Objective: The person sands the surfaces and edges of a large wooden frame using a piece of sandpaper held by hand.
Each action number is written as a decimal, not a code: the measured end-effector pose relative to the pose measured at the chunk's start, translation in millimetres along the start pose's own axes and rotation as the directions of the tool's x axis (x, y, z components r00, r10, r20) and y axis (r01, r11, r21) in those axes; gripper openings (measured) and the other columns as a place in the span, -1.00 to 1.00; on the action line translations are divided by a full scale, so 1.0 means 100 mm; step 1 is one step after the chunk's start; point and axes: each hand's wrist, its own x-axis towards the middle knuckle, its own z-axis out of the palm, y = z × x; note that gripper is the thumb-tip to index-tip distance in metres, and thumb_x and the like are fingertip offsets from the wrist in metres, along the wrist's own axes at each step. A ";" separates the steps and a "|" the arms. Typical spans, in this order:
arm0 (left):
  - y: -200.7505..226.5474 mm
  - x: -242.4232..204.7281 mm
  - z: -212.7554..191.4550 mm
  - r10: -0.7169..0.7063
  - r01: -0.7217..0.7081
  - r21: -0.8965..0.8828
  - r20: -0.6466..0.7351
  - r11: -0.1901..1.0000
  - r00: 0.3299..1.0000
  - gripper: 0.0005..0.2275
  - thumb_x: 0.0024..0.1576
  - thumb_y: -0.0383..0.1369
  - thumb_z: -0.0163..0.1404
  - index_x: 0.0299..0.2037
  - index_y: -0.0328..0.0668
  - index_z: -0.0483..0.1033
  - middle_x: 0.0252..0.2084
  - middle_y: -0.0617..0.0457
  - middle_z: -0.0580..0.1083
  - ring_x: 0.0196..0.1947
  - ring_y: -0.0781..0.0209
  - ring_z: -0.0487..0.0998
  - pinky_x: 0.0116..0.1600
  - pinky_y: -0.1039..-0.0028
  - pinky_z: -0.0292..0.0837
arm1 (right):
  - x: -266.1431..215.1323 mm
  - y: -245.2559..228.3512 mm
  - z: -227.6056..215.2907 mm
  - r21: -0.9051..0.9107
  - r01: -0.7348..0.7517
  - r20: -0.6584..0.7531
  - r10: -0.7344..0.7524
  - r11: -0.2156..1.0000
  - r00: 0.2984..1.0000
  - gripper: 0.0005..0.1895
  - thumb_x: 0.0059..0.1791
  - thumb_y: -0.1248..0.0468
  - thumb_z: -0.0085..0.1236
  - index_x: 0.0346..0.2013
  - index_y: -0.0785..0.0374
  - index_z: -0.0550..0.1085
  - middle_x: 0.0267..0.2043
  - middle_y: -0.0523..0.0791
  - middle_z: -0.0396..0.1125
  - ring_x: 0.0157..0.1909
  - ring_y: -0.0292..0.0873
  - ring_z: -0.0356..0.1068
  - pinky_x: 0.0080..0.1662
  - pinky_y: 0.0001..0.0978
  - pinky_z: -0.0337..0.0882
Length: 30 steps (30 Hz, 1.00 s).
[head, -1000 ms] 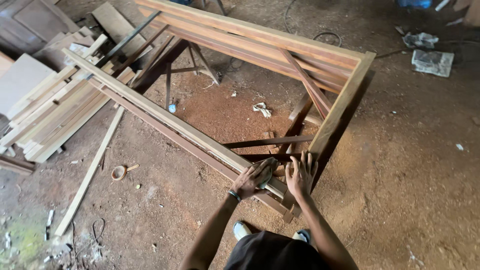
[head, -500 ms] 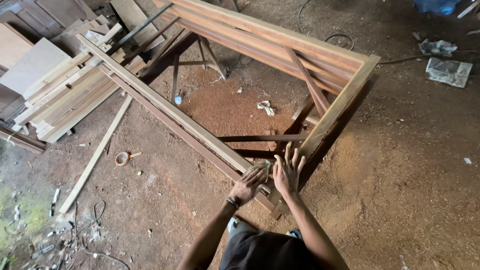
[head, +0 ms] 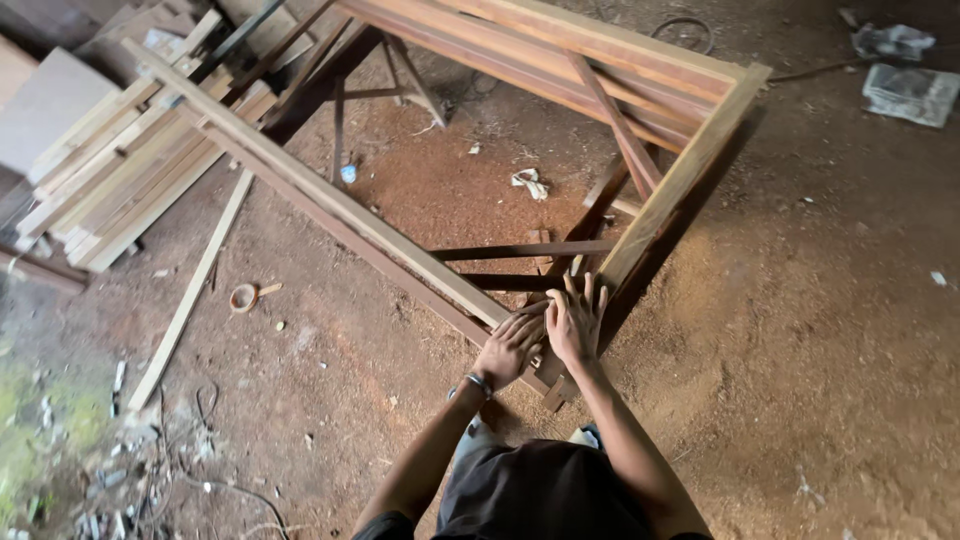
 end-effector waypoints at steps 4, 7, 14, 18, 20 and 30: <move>-0.62 -0.04 -0.01 0.140 -0.130 0.188 -0.041 0.974 0.989 -0.54 0.24 -0.24 -0.34 0.35 -0.12 0.24 0.41 -0.03 0.23 0.43 0.12 0.17 0.48 0.21 -0.11 | -0.02 -0.05 0.01 0.021 0.013 -0.134 -0.010 1.000 0.991 -0.61 -0.04 0.33 0.16 0.08 0.17 0.39 0.38 -0.03 0.22 0.51 0.17 0.01 0.48 0.33 -0.24; -1.10 0.00 -0.12 -0.048 0.061 0.096 -0.133 0.994 0.990 -0.63 0.33 -0.30 -0.32 0.30 -0.18 0.30 0.35 -0.06 0.32 0.42 0.09 0.24 0.54 0.22 -0.06 | -0.01 -0.11 0.02 -0.006 -0.022 -0.104 0.021 1.000 0.994 -0.57 -0.04 0.33 0.18 0.12 0.14 0.36 0.41 -0.02 0.16 0.51 0.17 0.01 0.49 0.29 -0.16; -0.47 0.13 -0.21 -0.002 0.004 0.014 -0.104 1.000 0.995 -0.69 0.16 -0.42 -0.08 0.12 -0.16 0.43 0.11 -0.08 0.48 0.19 0.04 0.43 0.35 0.20 0.28 | -0.07 -0.26 0.05 -0.144 -0.116 -0.156 0.094 0.983 0.983 -0.47 -0.01 0.25 0.19 0.23 0.15 0.28 0.51 0.09 -0.03 0.54 0.22 -0.07 0.47 0.35 -0.12; -0.70 -0.17 -0.18 0.296 -0.309 0.001 -0.289 0.951 0.911 -0.61 0.24 -0.27 -0.14 0.24 -0.26 0.35 0.22 -0.16 0.40 0.25 0.00 0.40 0.39 0.11 0.24 | -0.31 -0.41 0.14 -0.129 -0.195 -0.170 0.172 0.972 0.970 -0.34 0.03 0.16 0.16 0.38 0.18 0.16 0.56 0.20 -0.14 0.57 0.31 -0.15 0.45 0.42 -0.17; -1.21 -0.17 -0.15 0.082 -0.130 -0.284 -0.172 0.950 0.982 -0.55 0.36 -0.48 -0.53 0.41 -0.31 0.24 0.46 -0.26 0.30 0.33 -0.09 0.36 0.40 0.27 0.22 | -0.46 -0.52 0.20 -0.141 -0.240 -0.172 0.215 0.960 0.961 -0.32 0.04 0.12 0.14 0.40 0.17 0.13 0.57 0.21 -0.16 0.57 0.32 -0.16 0.45 0.42 -0.19; -1.52 0.28 -0.35 -0.074 -0.008 0.268 0.294 0.963 0.953 -0.78 0.22 -0.32 -0.14 0.01 -0.16 0.39 -0.06 -0.15 0.48 0.01 0.02 0.49 0.34 0.05 0.23 | -0.44 -0.77 0.10 -0.242 -0.405 -0.146 0.379 0.882 0.914 -0.45 0.13 -0.03 -0.17 0.35 0.13 0.17 0.50 0.22 0.00 0.51 0.28 0.01 0.48 0.28 -0.11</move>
